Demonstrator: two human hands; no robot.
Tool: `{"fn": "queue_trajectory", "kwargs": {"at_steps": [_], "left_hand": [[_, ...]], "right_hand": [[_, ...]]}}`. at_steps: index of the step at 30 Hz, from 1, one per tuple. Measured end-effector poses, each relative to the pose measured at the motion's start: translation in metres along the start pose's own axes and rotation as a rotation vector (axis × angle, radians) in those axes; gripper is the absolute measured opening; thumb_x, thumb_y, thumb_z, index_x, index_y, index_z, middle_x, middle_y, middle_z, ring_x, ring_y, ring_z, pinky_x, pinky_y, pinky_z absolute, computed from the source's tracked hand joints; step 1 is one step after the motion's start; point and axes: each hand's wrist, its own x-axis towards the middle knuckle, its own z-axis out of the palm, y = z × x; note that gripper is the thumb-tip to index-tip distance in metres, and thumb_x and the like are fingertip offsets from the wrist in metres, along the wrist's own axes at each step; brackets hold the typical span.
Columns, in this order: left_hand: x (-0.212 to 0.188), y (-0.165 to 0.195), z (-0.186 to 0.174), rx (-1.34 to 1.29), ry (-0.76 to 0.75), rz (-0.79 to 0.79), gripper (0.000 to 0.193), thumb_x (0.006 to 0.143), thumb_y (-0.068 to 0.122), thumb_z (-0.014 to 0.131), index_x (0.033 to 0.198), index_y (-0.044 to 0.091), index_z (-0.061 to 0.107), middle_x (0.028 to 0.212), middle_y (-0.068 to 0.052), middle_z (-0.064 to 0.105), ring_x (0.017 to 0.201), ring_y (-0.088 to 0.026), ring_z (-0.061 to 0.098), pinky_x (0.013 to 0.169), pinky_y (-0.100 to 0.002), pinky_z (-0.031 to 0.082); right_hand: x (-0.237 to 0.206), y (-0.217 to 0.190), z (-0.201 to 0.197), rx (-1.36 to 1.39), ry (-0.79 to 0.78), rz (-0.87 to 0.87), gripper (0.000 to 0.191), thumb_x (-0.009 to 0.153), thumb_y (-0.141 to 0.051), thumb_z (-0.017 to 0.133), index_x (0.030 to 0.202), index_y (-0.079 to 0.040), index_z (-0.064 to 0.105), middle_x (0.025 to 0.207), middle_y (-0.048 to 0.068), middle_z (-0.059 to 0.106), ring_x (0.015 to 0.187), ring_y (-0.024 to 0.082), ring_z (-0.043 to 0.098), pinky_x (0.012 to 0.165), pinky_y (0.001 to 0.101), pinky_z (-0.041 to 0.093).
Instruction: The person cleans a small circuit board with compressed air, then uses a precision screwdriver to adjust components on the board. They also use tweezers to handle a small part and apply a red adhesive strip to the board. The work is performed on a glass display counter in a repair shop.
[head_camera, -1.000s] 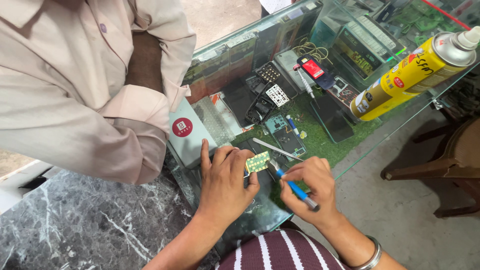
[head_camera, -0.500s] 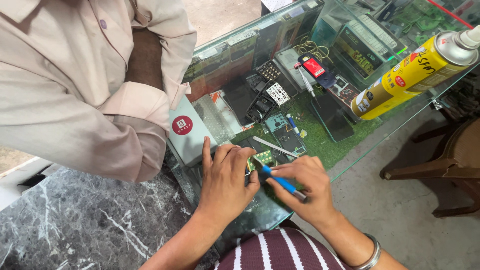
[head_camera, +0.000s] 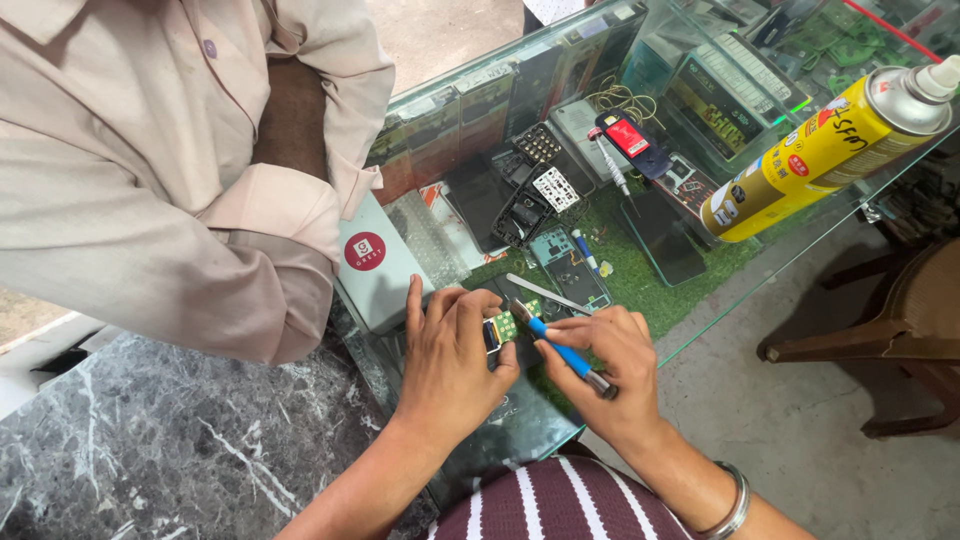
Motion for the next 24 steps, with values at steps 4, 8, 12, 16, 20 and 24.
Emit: {"fn": "queue_trajectory", "kwargs": {"at_steps": [4, 8, 12, 16, 20, 24], "left_hand": [[-0.0007, -0.0004, 0.0008, -0.006, 0.007, 0.006, 0.054, 0.071, 0.012, 0.08, 0.115, 0.005, 0.048, 0.106, -0.007, 0.065, 0.114, -0.031, 0.057, 0.121, -0.066, 0.017], [-0.0018, -0.0003, 0.0002, -0.004, 0.007, 0.01, 0.055, 0.071, 0.012, 0.079, 0.116, 0.005, 0.048, 0.103, -0.007, 0.065, 0.113, -0.03, 0.057, 0.122, -0.067, 0.017], [-0.002, 0.001, -0.0001, -0.005, 0.024, 0.017, 0.057, 0.071, 0.012, 0.079, 0.118, 0.005, 0.048, 0.108, -0.008, 0.067, 0.115, -0.031, 0.057, 0.121, -0.067, 0.017], [-0.0009, 0.0015, -0.0009, -0.001, 0.01, -0.002, 0.057, 0.071, 0.012, 0.08, 0.118, 0.005, 0.048, 0.105, -0.008, 0.066, 0.114, -0.031, 0.057, 0.121, -0.067, 0.016], [-0.0015, 0.0025, -0.0019, 0.003, 0.003, -0.008, 0.061, 0.071, 0.012, 0.08, 0.123, 0.005, 0.048, 0.104, -0.007, 0.067, 0.113, -0.03, 0.058, 0.121, -0.066, 0.017], [-0.0015, 0.0027, -0.0029, 0.004, 0.004, -0.002, 0.06, 0.072, 0.012, 0.08, 0.123, 0.006, 0.048, 0.103, -0.007, 0.067, 0.113, -0.029, 0.058, 0.122, -0.066, 0.017]], "right_hand": [[-0.0016, 0.0016, 0.0001, -0.001, -0.021, -0.059, 0.025, 0.073, -0.009, 0.088, 0.093, -0.01, 0.073, 0.096, 0.002, 0.076, 0.081, 0.017, 0.064, 0.076, 0.0337, 0.04], [-0.0021, 0.0019, -0.0004, 0.032, 0.029, -0.039, 0.024, 0.075, -0.009, 0.087, 0.093, -0.01, 0.071, 0.097, 0.001, 0.076, 0.08, 0.016, 0.062, 0.078, 0.0329, 0.041], [-0.0017, 0.0008, -0.0009, -0.006, -0.06, -0.082, 0.024, 0.072, -0.009, 0.088, 0.092, -0.01, 0.073, 0.096, -0.001, 0.077, 0.08, 0.017, 0.061, 0.077, 0.0344, 0.038], [-0.0012, -0.0009, -0.001, -0.004, -0.011, -0.042, 0.023, 0.075, -0.009, 0.086, 0.093, -0.009, 0.073, 0.099, 0.0, 0.077, 0.082, 0.017, 0.06, 0.078, 0.0339, 0.039], [-0.0005, -0.0024, -0.0015, -0.031, -0.054, -0.096, 0.023, 0.073, -0.01, 0.087, 0.091, -0.01, 0.074, 0.097, 0.0, 0.077, 0.08, 0.018, 0.061, 0.076, 0.0348, 0.038], [0.0006, -0.003, -0.0012, -0.033, -0.005, -0.06, 0.022, 0.074, -0.008, 0.086, 0.092, -0.01, 0.073, 0.099, 0.001, 0.076, 0.083, 0.018, 0.061, 0.079, 0.0352, 0.039]]}}
